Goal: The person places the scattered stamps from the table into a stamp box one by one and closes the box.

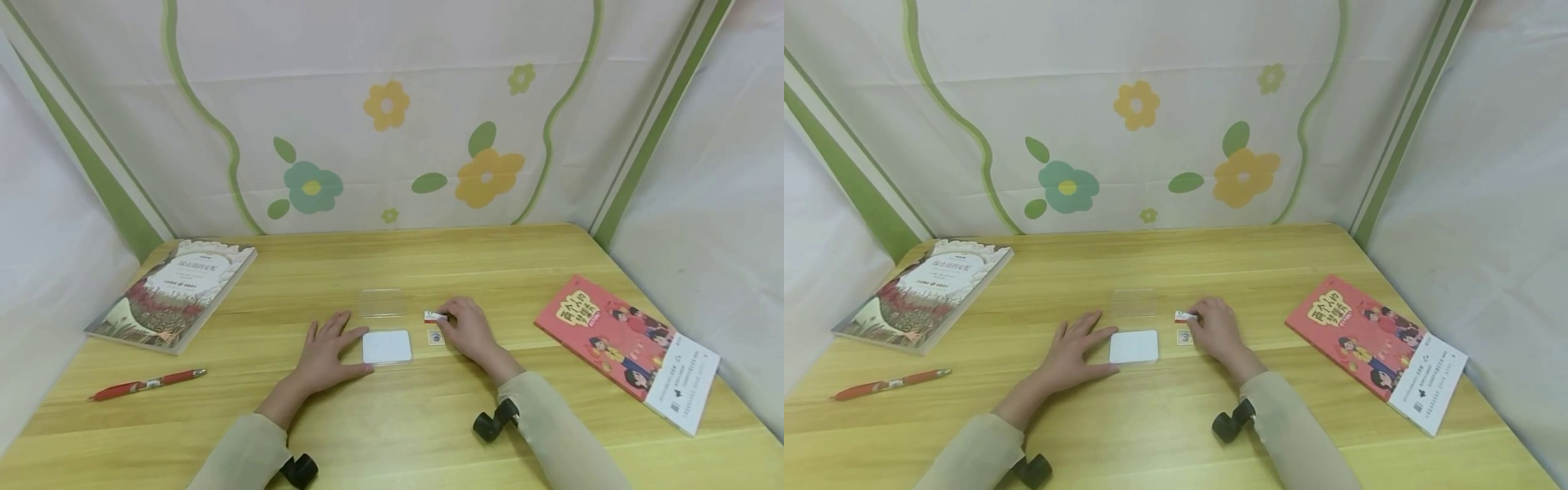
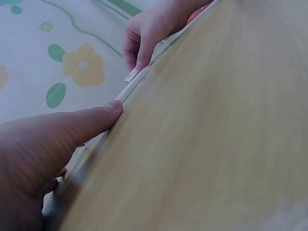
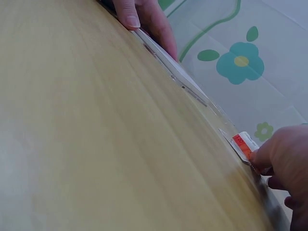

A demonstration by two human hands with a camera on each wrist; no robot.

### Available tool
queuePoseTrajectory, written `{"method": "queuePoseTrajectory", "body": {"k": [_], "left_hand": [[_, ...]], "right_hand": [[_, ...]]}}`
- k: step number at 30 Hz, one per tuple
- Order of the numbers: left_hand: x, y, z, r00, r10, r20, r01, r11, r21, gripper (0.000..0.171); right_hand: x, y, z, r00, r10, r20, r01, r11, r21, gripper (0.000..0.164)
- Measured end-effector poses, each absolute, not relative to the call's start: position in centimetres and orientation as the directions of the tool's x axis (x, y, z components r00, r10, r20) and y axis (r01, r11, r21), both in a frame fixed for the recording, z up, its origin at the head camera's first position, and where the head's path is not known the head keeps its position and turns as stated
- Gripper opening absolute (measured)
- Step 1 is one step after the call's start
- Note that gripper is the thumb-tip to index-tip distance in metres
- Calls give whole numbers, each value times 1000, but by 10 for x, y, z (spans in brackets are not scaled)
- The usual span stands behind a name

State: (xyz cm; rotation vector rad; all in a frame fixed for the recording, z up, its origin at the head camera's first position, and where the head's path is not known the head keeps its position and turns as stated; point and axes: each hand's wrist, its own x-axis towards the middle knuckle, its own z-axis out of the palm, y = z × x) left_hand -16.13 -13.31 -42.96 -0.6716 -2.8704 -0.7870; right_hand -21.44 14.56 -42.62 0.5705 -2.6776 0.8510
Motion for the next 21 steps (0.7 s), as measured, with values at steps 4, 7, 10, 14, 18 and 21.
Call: {"method": "queuePoseTrajectory", "body": {"k": [4, 7, 10, 14, 18, 21], "left_hand": [[-162, -133, -430, -898, 392, 199, 438, 770, 463, 69], [-162, -133, -430, -899, 391, 200, 438, 772, 461, 70], [-162, -133, -431, -898, 392, 201, 439, 771, 461, 70], [-162, -132, -430, -896, 394, 202, 442, 768, 463, 69], [-161, -132, -430, -896, 395, 204, 444, 767, 463, 69], [-160, -132, -429, -894, 393, 214, 447, 765, 464, 69]], "right_hand": [[-215, 146, -427, -878, -290, 380, -459, 735, -499, 7], [-215, 146, -427, -877, -286, 385, -461, 723, -514, 9], [-215, 146, -427, -876, -285, 388, -466, 707, -532, 16], [-215, 146, -428, -884, -284, 370, -457, 691, -560, 20], [-215, 145, -429, -899, -272, 343, -431, 683, -590, 17], [-216, 145, -430, -909, -259, 327, -412, 682, -604, 17]]}}
